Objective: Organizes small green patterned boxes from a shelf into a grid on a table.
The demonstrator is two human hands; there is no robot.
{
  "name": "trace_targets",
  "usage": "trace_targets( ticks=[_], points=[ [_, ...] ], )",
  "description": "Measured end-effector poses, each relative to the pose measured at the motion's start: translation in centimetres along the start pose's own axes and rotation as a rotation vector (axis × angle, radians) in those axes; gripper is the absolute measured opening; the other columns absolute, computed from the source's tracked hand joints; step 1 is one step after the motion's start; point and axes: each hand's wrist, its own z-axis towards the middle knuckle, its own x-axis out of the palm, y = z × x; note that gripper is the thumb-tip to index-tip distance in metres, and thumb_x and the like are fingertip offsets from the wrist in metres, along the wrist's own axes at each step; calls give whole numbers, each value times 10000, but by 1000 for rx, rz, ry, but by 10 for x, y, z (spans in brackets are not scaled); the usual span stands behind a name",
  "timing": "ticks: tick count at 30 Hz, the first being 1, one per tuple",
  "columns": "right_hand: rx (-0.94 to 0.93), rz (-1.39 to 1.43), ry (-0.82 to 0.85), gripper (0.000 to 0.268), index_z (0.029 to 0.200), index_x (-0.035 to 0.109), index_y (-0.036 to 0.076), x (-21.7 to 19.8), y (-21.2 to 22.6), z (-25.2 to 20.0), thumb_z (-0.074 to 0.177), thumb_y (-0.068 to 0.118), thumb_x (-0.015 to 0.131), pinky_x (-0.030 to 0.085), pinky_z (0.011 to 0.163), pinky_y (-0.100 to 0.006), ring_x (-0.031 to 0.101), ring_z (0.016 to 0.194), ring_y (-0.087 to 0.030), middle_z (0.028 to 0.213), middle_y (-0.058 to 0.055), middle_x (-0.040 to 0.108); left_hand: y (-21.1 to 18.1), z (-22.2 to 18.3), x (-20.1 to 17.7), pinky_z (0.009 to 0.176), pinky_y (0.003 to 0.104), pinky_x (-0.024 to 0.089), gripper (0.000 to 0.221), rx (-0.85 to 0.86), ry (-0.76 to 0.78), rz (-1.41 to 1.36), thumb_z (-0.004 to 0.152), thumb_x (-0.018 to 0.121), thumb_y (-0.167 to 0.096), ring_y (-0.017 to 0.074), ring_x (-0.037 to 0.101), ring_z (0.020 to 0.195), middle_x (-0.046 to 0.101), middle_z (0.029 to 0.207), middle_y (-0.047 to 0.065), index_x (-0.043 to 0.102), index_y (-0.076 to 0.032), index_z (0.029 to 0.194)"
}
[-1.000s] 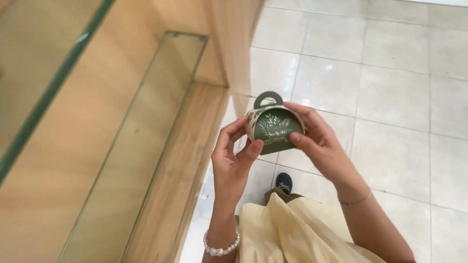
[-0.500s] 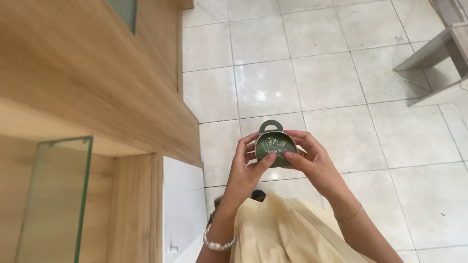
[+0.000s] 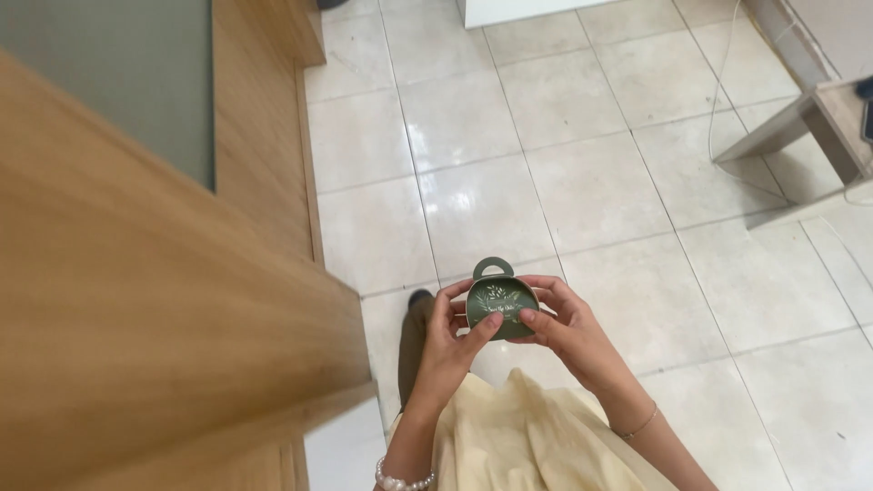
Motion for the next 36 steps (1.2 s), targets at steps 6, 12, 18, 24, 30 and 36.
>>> trace_targets(
  ticks=[6,12,18,24,30,36],
  points=[
    [-28,30,70,551,1366,522,29,30,51,141,869,172,712,613,902,-452,666,1136,-258,1299,-158,641,-56,131,-60,843,300,581,738,47,33,14,836,817,-359,165,654,1038,670,1123,98,479,-57,1418],
    [-66,80,133,591,1403,495,34,47,81,233,872,149,727,539,963,-411,625,1181,-240,1316,-156,631,-88,219,-99,826,318,583,850,111,107,31,832,809,-474,168,615,1049,618,1117,84,416,-52,1456],
    [-15,165,141,592,1385,491,27,57,100,314,866,165,740,554,967,-420,631,1175,-238,1304,-151,625,-95,292,-121,902,328,538,955,76,120,-38,819,790,-579,170,570,1102,571,1160,82,373,-71,1511],
    [-6,180,191,559,1362,500,24,48,123,430,874,161,734,568,933,-408,643,1140,-233,1289,-149,630,-103,396,-134,988,332,507,1004,81,62,-122,800,798,-606,163,554,1168,557,1229,73,335,-58,1503],
    [-31,145,233,529,1352,514,20,31,191,569,880,151,715,597,847,-402,665,1070,-230,1255,-154,643,-139,541,-136,929,323,489,1057,112,22,-100,779,806,-622,185,545,1128,559,1196,103,327,-49,1526],
    [-103,120,272,544,1352,505,35,4,253,689,866,143,725,603,778,-376,668,1029,-224,1242,-149,637,-170,673,-131,911,331,510,1083,145,89,-88,753,817,-619,164,532,1151,536,1225,73,313,-54,1527]
  ],
)
